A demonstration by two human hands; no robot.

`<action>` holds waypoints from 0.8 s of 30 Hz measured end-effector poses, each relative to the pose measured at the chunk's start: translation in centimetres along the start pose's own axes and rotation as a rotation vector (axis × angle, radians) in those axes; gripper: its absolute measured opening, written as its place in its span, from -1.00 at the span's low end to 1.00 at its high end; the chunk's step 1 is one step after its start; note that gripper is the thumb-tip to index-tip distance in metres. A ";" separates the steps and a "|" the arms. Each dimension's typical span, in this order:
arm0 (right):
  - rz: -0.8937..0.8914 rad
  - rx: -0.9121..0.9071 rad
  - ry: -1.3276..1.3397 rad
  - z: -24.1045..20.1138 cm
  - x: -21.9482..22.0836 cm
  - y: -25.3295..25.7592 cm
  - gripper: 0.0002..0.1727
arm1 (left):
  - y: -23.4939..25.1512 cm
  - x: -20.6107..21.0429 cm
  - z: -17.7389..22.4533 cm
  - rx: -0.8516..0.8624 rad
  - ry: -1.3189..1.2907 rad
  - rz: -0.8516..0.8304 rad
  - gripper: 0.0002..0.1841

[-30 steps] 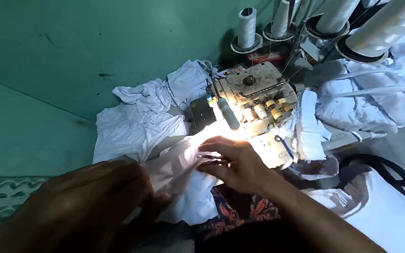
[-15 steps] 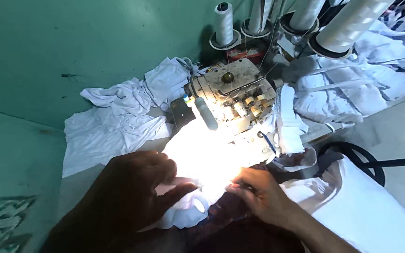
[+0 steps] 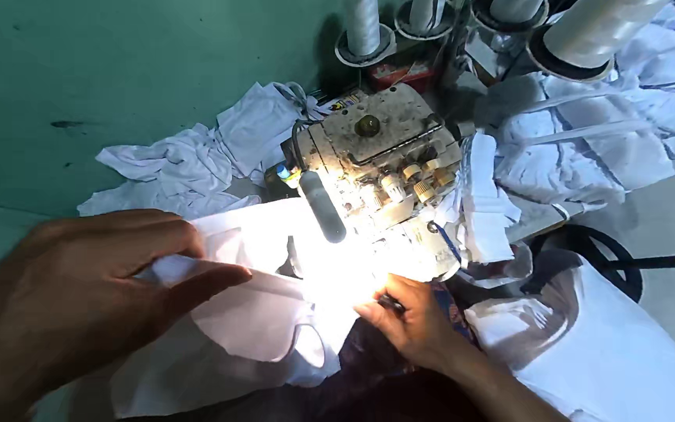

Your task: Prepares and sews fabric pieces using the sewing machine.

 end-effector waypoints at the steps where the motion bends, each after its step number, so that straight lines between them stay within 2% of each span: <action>1: 0.004 0.004 0.010 0.2 0.1 0.8 -0.58 | 0.6 -0.6 0.5 -0.045 -0.013 -0.012 -0.64; 4: 0.018 0.005 0.026 0.5 0.3 2.7 -0.59 | 1.7 -1.1 1.8 -0.127 -0.030 -0.079 -0.62; 10: 0.002 0.035 0.062 1.0 0.6 4.0 -0.59 | 2.6 0.9 2.6 0.064 0.039 -0.036 -0.59; 16: 0.008 0.042 0.071 1.0 0.7 4.3 -0.63 | 3.4 3.9 3.1 0.110 -0.115 -0.015 -0.64; 18: 0.017 0.045 0.057 0.9 0.6 4.3 -0.68 | 3.5 5.6 4.3 0.137 -0.079 -0.028 -0.57; 21: 0.020 0.060 0.010 0.4 0.3 4.0 -0.70 | 2.8 10.4 5.6 0.144 0.095 -0.059 -0.42; 22: 0.016 0.063 -0.004 0.3 0.2 3.8 -0.69 | 2.3 12.2 5.6 0.164 0.170 -0.063 -0.42; 24: 0.011 0.053 -0.030 0.0 0.0 3.4 -0.65 | 1.1 14.2 4.9 0.180 0.247 -0.062 -0.56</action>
Point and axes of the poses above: each hand's wrist, its own y-axis towards the middle knuckle, its own x-axis out of the palm, z = x × y, the point moved 8 cm from there along y, towards the middle knuckle, and after that the axes turned 1 degree about -z, right-handed, at the moved point
